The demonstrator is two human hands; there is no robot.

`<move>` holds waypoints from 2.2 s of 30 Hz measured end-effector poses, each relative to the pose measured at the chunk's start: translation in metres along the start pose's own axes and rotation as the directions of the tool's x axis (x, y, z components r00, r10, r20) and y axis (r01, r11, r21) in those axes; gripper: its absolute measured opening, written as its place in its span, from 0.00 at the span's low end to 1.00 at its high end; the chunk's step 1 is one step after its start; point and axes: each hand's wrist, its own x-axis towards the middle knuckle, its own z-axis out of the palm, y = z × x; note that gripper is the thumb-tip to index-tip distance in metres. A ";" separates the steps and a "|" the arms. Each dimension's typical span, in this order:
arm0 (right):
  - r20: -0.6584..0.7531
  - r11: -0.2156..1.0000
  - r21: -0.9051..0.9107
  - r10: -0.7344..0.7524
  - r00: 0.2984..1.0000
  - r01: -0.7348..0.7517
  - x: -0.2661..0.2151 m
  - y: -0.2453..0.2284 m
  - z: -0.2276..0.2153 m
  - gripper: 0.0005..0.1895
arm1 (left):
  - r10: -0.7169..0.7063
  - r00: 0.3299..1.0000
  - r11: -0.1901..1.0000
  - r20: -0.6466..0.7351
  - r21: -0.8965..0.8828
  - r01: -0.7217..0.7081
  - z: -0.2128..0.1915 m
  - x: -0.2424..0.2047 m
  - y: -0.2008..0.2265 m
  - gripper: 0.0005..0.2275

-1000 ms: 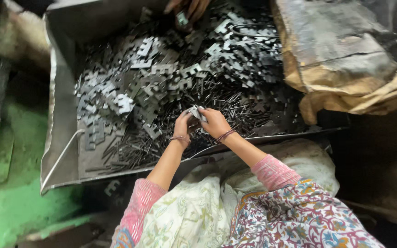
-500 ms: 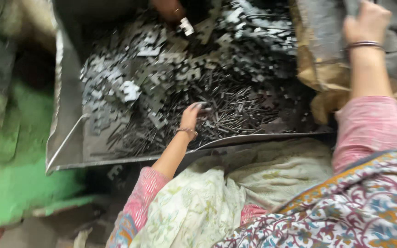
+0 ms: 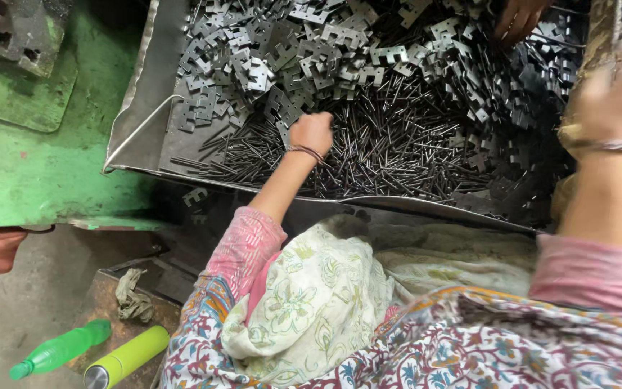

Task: The person inserts metal rods into small metal brackets by hand, repeatedly picking up brackets and rods from a bin and assembling them. The assembled units are placed into a sack to the right.

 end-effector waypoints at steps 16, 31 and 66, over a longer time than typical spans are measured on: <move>0.596 0.844 0.491 -0.508 0.622 0.218 -0.098 -0.269 0.061 0.24 | -0.304 0.952 0.951 0.043 0.073 0.300 0.027 0.017 -0.086 0.24; 0.547 0.805 0.537 -0.561 0.622 0.254 -0.102 -0.268 0.073 0.12 | -0.343 0.933 0.763 0.107 -0.547 0.343 -0.031 0.006 -0.078 0.14; 0.532 0.720 0.617 -0.084 0.843 -0.318 -0.073 -0.269 0.077 0.13 | -0.028 0.871 0.107 0.491 -0.865 0.491 0.086 -0.010 0.036 0.13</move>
